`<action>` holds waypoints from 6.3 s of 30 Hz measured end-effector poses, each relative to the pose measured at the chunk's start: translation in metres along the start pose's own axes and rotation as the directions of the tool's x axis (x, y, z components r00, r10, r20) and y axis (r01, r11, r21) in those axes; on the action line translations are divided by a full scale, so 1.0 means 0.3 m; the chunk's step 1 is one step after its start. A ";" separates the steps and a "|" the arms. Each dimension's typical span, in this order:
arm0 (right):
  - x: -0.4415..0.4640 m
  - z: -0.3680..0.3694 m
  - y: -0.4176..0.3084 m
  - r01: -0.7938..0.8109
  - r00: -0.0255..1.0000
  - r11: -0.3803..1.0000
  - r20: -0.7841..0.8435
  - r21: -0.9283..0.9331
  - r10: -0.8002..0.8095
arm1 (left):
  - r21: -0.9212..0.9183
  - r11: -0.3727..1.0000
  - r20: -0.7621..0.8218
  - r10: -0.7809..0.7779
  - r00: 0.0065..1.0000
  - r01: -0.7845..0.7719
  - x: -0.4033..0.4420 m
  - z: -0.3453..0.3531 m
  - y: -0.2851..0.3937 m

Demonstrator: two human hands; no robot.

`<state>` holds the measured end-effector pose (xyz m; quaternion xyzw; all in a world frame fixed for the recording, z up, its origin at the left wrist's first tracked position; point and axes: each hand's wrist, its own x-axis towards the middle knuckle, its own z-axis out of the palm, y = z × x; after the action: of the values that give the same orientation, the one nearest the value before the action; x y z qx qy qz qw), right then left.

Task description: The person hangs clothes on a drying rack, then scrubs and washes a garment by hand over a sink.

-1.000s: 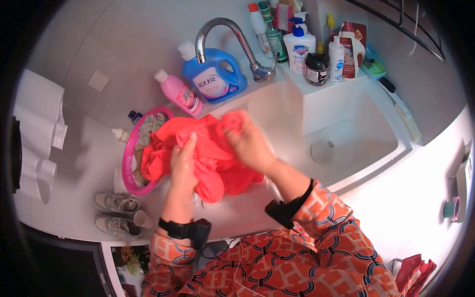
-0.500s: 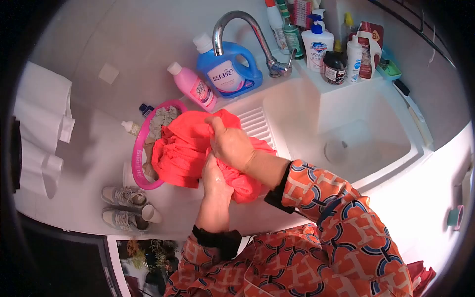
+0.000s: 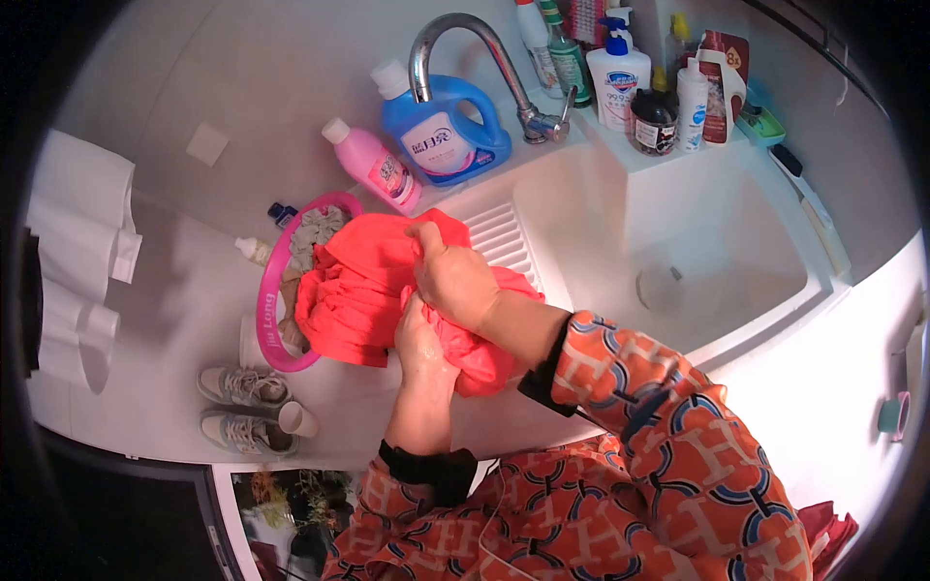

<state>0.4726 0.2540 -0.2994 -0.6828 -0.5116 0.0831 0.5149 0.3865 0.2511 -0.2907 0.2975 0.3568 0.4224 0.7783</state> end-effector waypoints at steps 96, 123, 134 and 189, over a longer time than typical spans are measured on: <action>-0.142 0.073 -0.063 0.409 0.907 0.876 0.007 -0.257 -0.422 | -0.105 0.985 0.424 -0.078 0.902 0.135 0.157 -0.294 0.008; -0.149 0.000 -0.090 0.300 0.951 0.950 -0.109 0.088 -0.290 | -0.017 0.995 0.367 0.099 0.925 -0.100 0.055 -0.103 0.000; -0.062 0.017 -0.040 0.086 0.996 0.996 0.006 0.016 -0.086 | 0.227 0.974 0.046 0.008 0.999 -0.018 -0.010 -0.105 0.043; -0.094 -0.111 -0.030 -0.048 0.972 0.891 0.227 0.451 -0.062 | -0.161 0.976 0.629 -0.012 0.778 0.146 0.300 -0.348 0.124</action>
<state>0.4753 0.2108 -0.2889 -0.5273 -0.5380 0.2785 0.5958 0.3207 0.3637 -0.3491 0.3252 0.0470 0.3007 0.8953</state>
